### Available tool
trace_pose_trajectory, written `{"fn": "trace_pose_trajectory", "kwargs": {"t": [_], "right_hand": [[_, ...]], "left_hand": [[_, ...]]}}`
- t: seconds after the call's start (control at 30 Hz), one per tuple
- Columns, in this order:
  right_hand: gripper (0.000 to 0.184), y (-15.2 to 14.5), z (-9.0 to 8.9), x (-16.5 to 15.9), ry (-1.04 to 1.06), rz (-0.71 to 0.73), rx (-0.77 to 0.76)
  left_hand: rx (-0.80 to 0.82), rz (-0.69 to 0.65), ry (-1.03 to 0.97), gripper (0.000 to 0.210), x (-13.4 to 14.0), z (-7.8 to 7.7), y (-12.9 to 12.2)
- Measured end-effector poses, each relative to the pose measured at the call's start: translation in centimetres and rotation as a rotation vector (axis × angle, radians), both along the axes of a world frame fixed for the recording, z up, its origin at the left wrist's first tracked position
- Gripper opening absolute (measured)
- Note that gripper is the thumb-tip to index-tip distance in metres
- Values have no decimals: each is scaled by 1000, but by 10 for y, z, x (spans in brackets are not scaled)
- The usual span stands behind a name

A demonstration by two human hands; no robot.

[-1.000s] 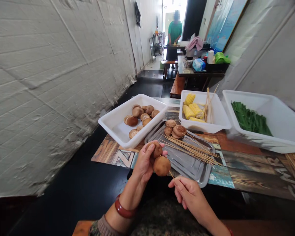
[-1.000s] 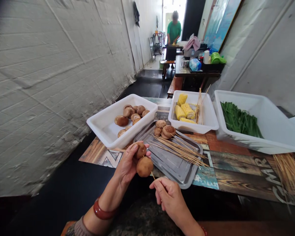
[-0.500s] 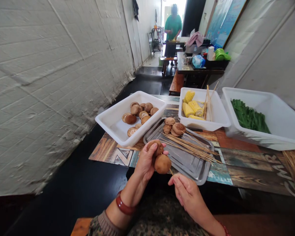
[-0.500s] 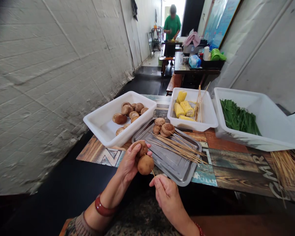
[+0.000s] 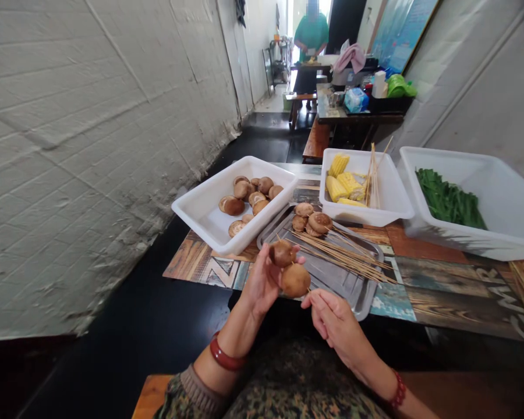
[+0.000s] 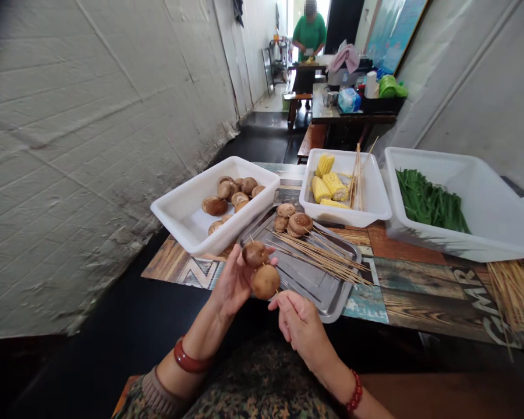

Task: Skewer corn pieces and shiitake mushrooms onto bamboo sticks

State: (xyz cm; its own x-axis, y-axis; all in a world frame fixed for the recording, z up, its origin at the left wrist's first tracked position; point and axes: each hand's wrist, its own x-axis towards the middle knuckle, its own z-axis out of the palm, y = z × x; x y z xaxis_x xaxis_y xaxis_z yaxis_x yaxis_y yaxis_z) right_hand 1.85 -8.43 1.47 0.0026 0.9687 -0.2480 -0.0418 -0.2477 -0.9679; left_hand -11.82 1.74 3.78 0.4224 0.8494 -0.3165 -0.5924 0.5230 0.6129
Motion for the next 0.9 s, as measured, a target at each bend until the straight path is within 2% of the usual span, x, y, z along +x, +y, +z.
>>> {"fn": "trace_pose_trajectory", "kwargs": {"t": [0.1,0.2,0.3,0.4,0.47,0.53,0.63,0.73,0.9], "right_hand": [[48,4,-5,6,77,-10,-19],[46,8,-3,9,117,28,-23],[46,11,1,9,140,63,-37],[47,12,4,9,84,75,-48],[47,13,5,13,-36,137,-5],[44,15,8,23,-240,189,109],[37,22,12,48,-633,80,335],[32,34,11,77,-904,-54,475],[26,55,-5,95,-1198,33,565]], "left_hand": [[-45,-95,-60,46,-3,-8,-6],[-61,-124,-59,38,-4,-16,-9],[-56,-81,-20,36,-4,-18,-7],[-13,-22,12,38,-4,-14,-4],[32,-19,30,40,-4,-10,-3],[57,-8,49,41,-4,-8,-3],[72,74,71,37,-7,-9,0],[89,158,71,34,-12,-14,6],[-12,115,42,34,-11,-20,9]]}}
